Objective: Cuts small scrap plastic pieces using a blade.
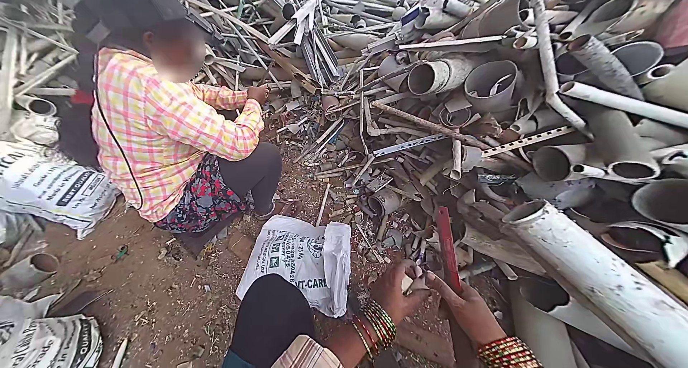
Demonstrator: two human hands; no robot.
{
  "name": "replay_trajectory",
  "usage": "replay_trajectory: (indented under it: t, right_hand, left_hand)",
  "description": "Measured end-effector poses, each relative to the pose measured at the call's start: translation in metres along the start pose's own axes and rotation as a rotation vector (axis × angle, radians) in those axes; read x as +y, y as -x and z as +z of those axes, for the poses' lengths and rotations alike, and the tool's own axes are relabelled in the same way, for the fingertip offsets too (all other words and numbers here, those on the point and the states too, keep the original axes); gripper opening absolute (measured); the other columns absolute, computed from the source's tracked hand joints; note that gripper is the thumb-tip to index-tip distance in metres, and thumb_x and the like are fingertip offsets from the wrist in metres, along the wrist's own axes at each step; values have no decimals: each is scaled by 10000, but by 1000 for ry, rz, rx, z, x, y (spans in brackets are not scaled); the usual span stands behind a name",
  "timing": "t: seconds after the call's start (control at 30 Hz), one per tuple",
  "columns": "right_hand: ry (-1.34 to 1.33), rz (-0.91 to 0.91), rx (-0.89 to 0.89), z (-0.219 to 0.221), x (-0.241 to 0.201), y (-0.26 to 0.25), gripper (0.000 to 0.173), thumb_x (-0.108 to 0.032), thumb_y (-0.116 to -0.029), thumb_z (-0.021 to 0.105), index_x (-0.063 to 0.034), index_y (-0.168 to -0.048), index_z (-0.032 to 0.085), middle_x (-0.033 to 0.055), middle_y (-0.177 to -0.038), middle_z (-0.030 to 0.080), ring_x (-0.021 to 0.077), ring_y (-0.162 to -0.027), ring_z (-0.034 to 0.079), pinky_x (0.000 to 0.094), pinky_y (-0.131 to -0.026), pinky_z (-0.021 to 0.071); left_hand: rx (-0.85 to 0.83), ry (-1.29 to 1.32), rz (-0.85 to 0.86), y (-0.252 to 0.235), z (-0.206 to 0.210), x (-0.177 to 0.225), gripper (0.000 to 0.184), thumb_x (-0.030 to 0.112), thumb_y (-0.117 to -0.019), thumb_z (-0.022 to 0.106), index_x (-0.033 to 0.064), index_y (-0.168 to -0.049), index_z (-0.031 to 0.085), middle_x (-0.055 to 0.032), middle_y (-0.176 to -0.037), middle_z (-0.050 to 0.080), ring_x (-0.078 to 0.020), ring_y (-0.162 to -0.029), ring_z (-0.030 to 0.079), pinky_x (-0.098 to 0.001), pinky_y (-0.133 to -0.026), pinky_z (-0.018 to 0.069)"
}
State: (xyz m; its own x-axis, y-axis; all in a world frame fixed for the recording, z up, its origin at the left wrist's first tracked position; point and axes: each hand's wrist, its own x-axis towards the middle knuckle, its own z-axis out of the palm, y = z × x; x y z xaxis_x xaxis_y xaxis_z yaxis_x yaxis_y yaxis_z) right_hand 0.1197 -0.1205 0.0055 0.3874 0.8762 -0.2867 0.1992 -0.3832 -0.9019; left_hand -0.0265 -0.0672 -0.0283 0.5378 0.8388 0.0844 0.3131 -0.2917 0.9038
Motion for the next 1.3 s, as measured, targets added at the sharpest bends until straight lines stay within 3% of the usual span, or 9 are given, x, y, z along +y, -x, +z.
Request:
replay_trajectory:
  t: [0.17, 0.27, 0.33, 0.47, 0.6, 0.77, 1.0, 1.17, 1.3]
  right_hand:
    - [-413, 129, 91, 7, -7, 1, 272, -190, -1111, 427, -42, -984, 618, -20, -610, 614, 30, -405, 496, 180, -410, 450]
    - [-540, 192, 45, 16, -5, 4, 235, -166, -1112, 390, -44, -1032, 575, 9, -662, 630, 44, -421, 499, 191, -417, 454]
    - [-501, 201, -14, 25, -2, 10, 224, -150, -1110, 381, -32, -1031, 554, 21, -675, 656, 39, -412, 502, 186, -420, 454]
    - [-367, 157, -127, 29, 2, 15, 190, -149, -1111, 405, -24, -1141, 546, 24, -764, 706, 23, -419, 503, 174, -429, 451]
    - [-227, 121, -115, 15, -1, 10, 285, -195, -1110, 388, -40, -1349, 412, 18, -760, 562, 65, -465, 496, 223, -451, 469]
    - [-194, 73, -56, 2, -9, 9, 242, -106, -1067, 340, -35, -1292, 395, -10, -852, 567, 44, -555, 574, 231, -521, 526]
    - [43, -233, -125, -23, -9, 2, 203, -26, -1042, 412, 9, -1186, 550, -30, -867, 702, 19, -721, 677, 225, -698, 573]
    - [415, -352, -149, -9, 6, -3, 271, -164, -1052, 482, 61, -1126, 614, 147, -773, 642, 280, -659, 636, 502, -657, 519]
    - [517, -412, -165, 11, 11, 2, 649, -373, -851, 773, 135, -1196, 563, 282, -817, 633, 467, -740, 642, 654, -682, 489]
  left_hand:
    - [60, 201, -53, -1, 0, -6, 522, 188, -941, 708, -106, -1339, 544, -279, -1247, 623, -326, -1131, 630, -453, -1002, 496]
    - [96, 497, -171, -2, 2, -4, 409, 183, -1024, 582, -67, -1345, 541, -121, -1044, 618, -78, -735, 559, -245, -658, 491]
    - [155, 608, -227, -4, 0, -3, 371, 190, -1061, 523, -56, -1336, 556, -78, -959, 634, -25, -640, 534, -204, -573, 461]
    - [181, 636, -237, -8, -3, -11, 315, 202, -1053, 513, -39, -1248, 572, -68, -993, 594, -42, -721, 522, -228, -639, 449]
    - [199, 723, -276, -12, -3, -10, 230, 181, -1060, 500, -16, -1164, 554, 19, -826, 514, 4, -623, 464, -176, -566, 397]
    - [202, 969, -411, -11, -8, -2, 290, 116, -1076, 485, -45, -1313, 444, -95, -1022, 563, -131, -819, 619, -322, -773, 566]
    - [126, 943, -421, -13, -9, -3, 255, 148, -1088, 450, 31, -1314, 458, -66, -970, 580, -102, -671, 602, -250, -580, 523]
    - [132, 953, -460, -13, -1, 0, 215, 145, -1100, 423, 24, -1253, 514, -29, -850, 591, -54, -594, 563, -195, -510, 468]
    - [183, 930, -498, -11, 1, -2, 325, 167, -1111, 348, -7, -1346, 490, -70, -1026, 578, -98, -827, 573, -274, -749, 503]
